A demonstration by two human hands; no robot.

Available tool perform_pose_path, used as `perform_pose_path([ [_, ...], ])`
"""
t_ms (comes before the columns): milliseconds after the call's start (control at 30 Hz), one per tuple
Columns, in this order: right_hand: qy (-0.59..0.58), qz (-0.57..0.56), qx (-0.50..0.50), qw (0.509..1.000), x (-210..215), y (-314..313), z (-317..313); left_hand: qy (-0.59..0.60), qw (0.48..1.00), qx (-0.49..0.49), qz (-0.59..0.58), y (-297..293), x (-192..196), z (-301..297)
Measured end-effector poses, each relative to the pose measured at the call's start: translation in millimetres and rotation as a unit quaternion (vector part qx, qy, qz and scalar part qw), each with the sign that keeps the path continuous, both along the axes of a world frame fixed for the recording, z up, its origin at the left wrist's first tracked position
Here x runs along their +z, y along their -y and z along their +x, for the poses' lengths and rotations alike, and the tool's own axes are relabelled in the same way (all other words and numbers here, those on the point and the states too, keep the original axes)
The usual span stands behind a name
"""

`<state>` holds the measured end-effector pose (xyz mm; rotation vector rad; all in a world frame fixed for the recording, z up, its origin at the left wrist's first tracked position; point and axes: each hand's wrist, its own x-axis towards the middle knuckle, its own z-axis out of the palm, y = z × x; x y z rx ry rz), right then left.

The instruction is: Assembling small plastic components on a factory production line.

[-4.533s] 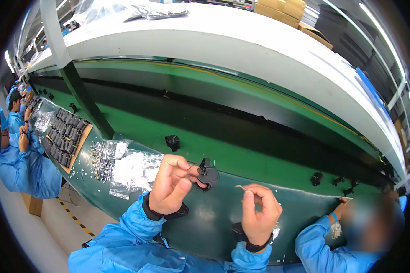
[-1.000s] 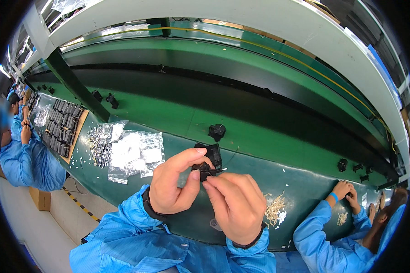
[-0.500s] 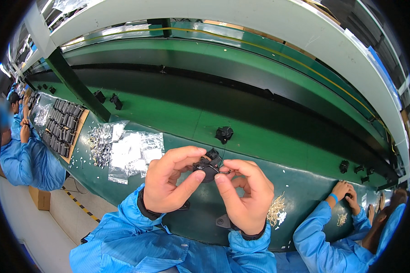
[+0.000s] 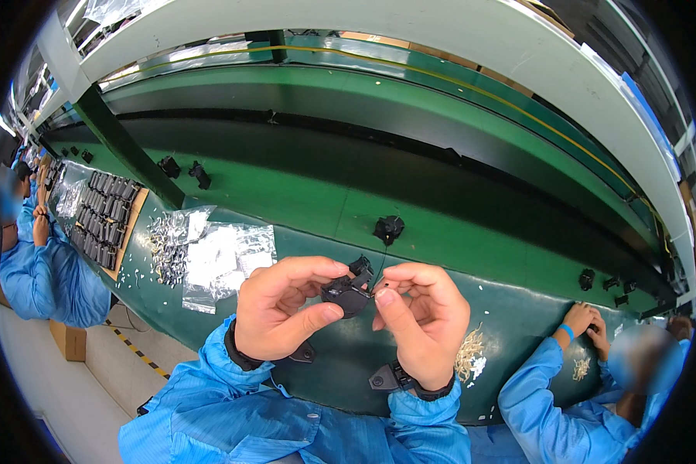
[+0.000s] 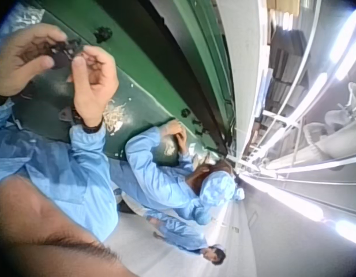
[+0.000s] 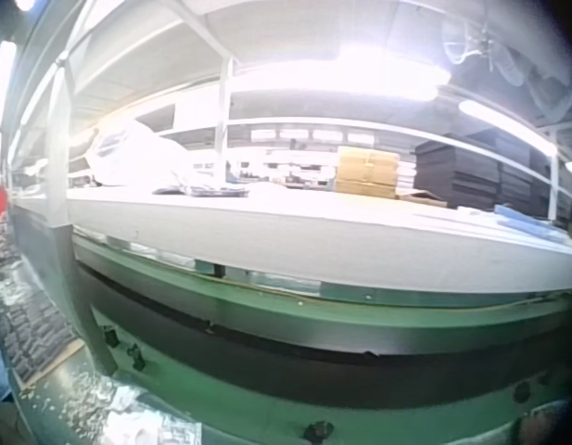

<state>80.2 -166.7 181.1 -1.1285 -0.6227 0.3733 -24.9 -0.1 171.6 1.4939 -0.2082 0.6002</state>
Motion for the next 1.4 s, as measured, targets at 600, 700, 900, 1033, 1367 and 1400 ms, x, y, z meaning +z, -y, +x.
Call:
perform_pose_path([
  [600, 0.52, -0.015, -0.037, 0.853, 8.5, -4.6, -8.3, 0.019, 0.965, 0.177, 0.193, 2.7, 4.8, 1.1],
  [700, 0.533, -0.017, -0.044, 0.845, 5.5, -5.4, -6.9, 0.027, 0.961, 0.197, 0.192, 3.0, 5.4, 2.1],
  [900, 0.542, -0.05, -0.033, 0.838, 4.5, -5.4, -2.2, 0.033, 0.949, 0.187, 0.254, -5.7, 6.2, 5.8],
  [1033, 0.581, -0.069, 0.015, 0.811, 7.6, -4.5, 3.2, -0.007, 0.951, 0.156, 0.267, -8.6, 8.8, 5.2],
  [1367, 0.425, 0.02, -0.115, 0.898, -8.7, -7.3, 17.7, -0.088, 0.99, 0.089, -0.059, -32.4, -11.4, 19.6],
  [1400, 0.41, 0.003, -0.172, 0.896, -9.9, -2.2, 22.4, -0.053, 0.987, 0.108, -0.106, -38.9, -15.7, 27.5],
])
